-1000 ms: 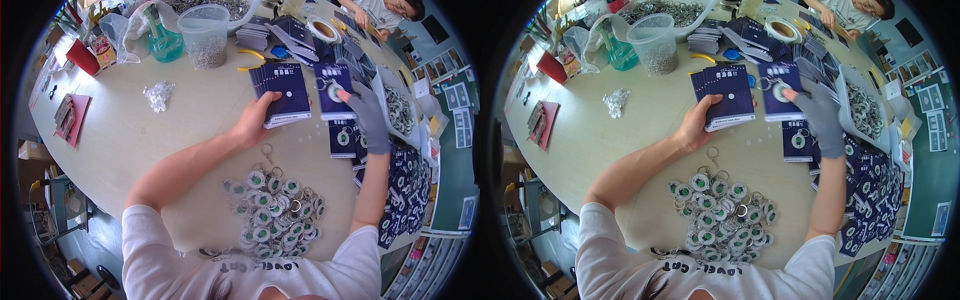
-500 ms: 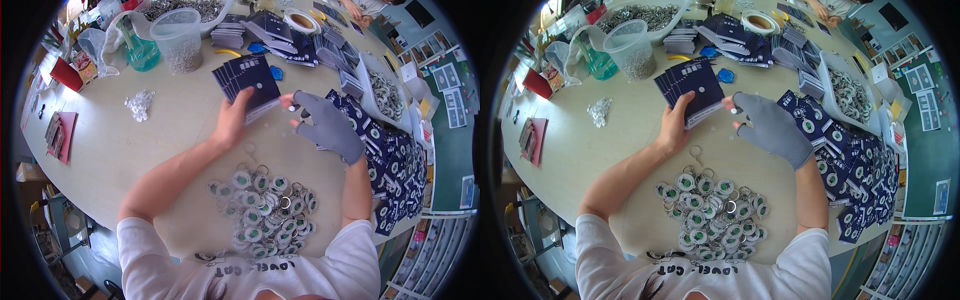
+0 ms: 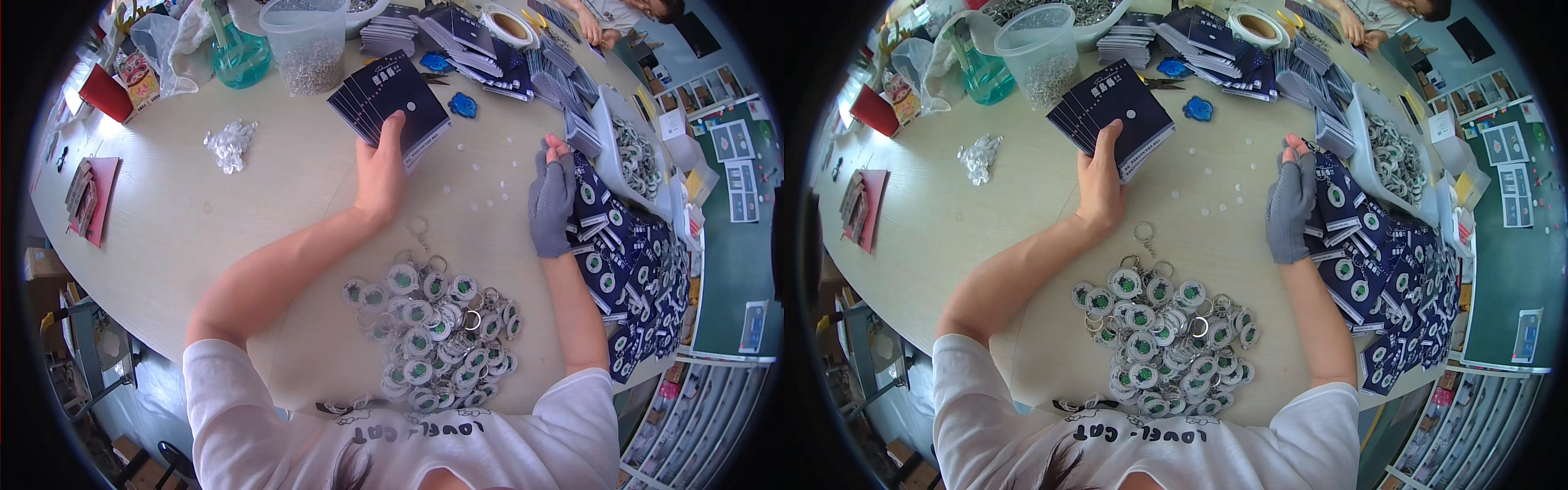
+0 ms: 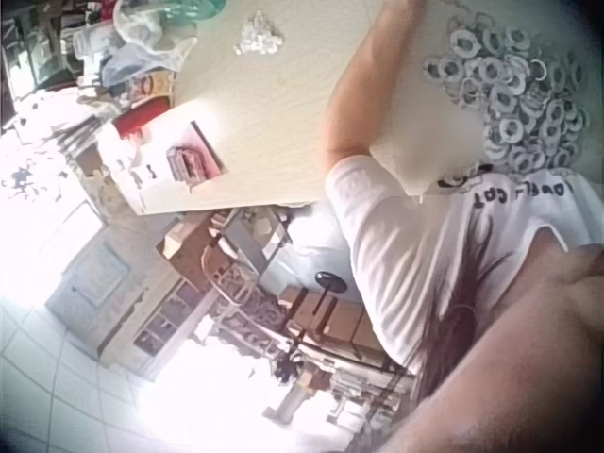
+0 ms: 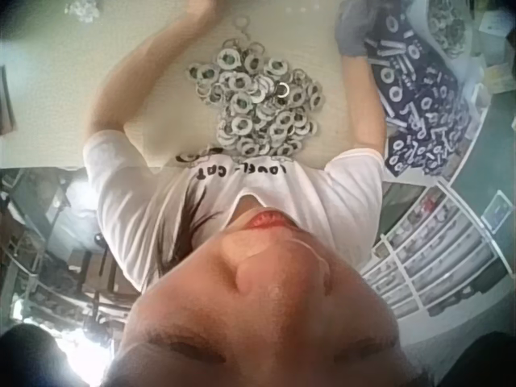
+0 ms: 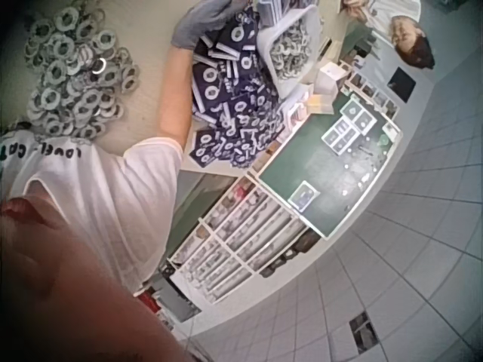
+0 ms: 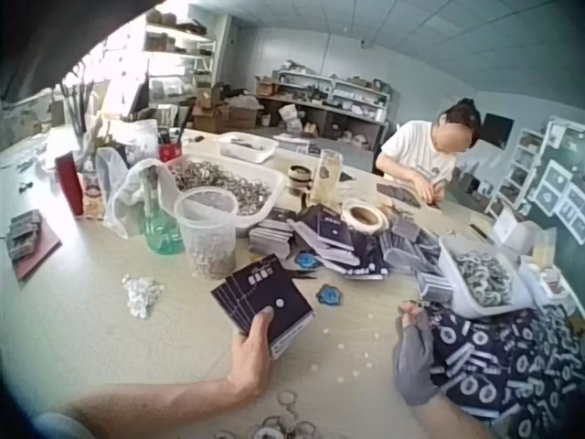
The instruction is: The person attaches circular plastic keychains to printed backing cards by hand, then stacks the assembled keychains on a table.
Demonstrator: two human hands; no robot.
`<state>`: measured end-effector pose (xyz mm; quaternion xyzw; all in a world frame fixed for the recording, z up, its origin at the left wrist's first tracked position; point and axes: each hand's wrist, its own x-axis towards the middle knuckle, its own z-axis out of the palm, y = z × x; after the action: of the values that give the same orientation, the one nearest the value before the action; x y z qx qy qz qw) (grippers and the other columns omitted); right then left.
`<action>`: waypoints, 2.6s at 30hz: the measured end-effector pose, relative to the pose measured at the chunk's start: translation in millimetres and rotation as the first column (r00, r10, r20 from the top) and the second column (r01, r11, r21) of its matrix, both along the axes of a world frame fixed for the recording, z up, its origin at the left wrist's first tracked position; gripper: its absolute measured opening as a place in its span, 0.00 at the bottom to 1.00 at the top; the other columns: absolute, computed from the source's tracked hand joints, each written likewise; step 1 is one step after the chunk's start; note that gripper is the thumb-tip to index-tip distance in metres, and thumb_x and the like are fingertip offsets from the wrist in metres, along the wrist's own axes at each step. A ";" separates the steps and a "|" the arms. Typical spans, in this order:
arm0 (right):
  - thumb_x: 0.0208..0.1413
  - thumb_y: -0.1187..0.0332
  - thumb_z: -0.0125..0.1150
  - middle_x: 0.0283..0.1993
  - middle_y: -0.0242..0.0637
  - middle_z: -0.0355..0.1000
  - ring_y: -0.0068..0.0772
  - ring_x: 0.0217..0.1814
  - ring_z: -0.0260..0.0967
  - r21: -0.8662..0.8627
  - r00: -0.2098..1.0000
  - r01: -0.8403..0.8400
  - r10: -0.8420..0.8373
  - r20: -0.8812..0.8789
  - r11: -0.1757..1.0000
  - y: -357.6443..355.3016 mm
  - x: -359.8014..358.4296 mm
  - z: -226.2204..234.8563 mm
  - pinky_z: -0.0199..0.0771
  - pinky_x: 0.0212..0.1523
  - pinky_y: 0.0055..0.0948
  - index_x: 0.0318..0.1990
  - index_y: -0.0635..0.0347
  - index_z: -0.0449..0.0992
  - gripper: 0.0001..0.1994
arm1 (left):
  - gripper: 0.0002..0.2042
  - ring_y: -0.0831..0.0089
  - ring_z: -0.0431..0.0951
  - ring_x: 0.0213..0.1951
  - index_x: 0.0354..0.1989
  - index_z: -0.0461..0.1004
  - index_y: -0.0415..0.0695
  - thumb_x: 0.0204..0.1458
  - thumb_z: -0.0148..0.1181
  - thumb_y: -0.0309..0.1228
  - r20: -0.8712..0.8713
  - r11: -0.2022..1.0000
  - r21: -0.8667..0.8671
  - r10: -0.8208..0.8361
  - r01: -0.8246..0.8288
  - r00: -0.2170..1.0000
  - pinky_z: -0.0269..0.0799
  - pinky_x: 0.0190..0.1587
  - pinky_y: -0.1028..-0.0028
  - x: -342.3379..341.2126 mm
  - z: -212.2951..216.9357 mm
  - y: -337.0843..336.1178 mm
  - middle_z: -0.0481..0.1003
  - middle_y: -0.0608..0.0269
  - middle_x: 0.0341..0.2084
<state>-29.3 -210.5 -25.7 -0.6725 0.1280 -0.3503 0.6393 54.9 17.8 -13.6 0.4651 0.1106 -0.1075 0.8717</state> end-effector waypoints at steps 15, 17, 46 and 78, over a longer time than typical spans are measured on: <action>0.70 0.64 0.41 0.59 0.44 0.66 0.33 0.63 0.62 -0.251 0.986 -0.149 0.126 -0.107 0.956 81.5 -7.3 19.6 0.58 0.65 0.31 0.61 0.66 0.64 0.19 | 0.13 0.78 0.74 0.45 0.46 0.70 0.46 0.55 0.63 0.33 0.221 0.959 -0.259 0.175 -0.115 0.959 0.73 0.43 0.75 1.8 12.8 8.1 0.74 0.67 0.43; 0.69 0.66 0.42 0.60 0.46 0.65 0.35 0.64 0.60 -0.271 0.993 -0.037 0.006 -0.114 0.962 87.9 -13.8 15.0 0.56 0.65 0.31 0.61 0.67 0.64 0.19 | 0.12 0.78 0.74 0.44 0.46 0.71 0.46 0.55 0.63 0.33 0.207 0.963 -0.224 0.196 -0.149 0.958 0.73 0.43 0.75 3.6 12.9 6.6 0.74 0.67 0.42; 0.56 0.72 0.64 0.32 0.30 0.72 0.27 0.34 0.71 -0.824 0.950 -0.223 0.307 -0.063 0.520 68.0 26.3 96.8 0.68 0.36 0.28 0.38 0.60 0.76 0.05 | 0.16 0.72 0.77 0.47 0.53 0.71 0.38 0.60 0.58 0.34 0.186 0.900 -0.143 -0.385 0.412 0.904 0.73 0.51 0.70 -2.3 11.9 3.3 0.77 0.59 0.46; 0.54 0.67 0.64 0.38 0.32 0.71 0.38 0.42 0.69 -0.937 0.979 -0.193 0.122 -0.164 0.292 67.1 30.8 85.9 0.67 0.46 0.36 0.40 0.57 0.71 0.10 | 0.16 0.77 0.76 0.47 0.54 0.72 0.43 0.60 0.61 0.36 0.266 0.891 0.051 -0.448 0.452 0.853 0.72 0.49 0.74 -4.4 6.7 5.4 0.76 0.64 0.47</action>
<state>1.4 -143.3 60.1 -0.9385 -0.1492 -0.2734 0.1494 50.5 23.2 -6.9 0.4823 -0.1220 -0.2444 0.8323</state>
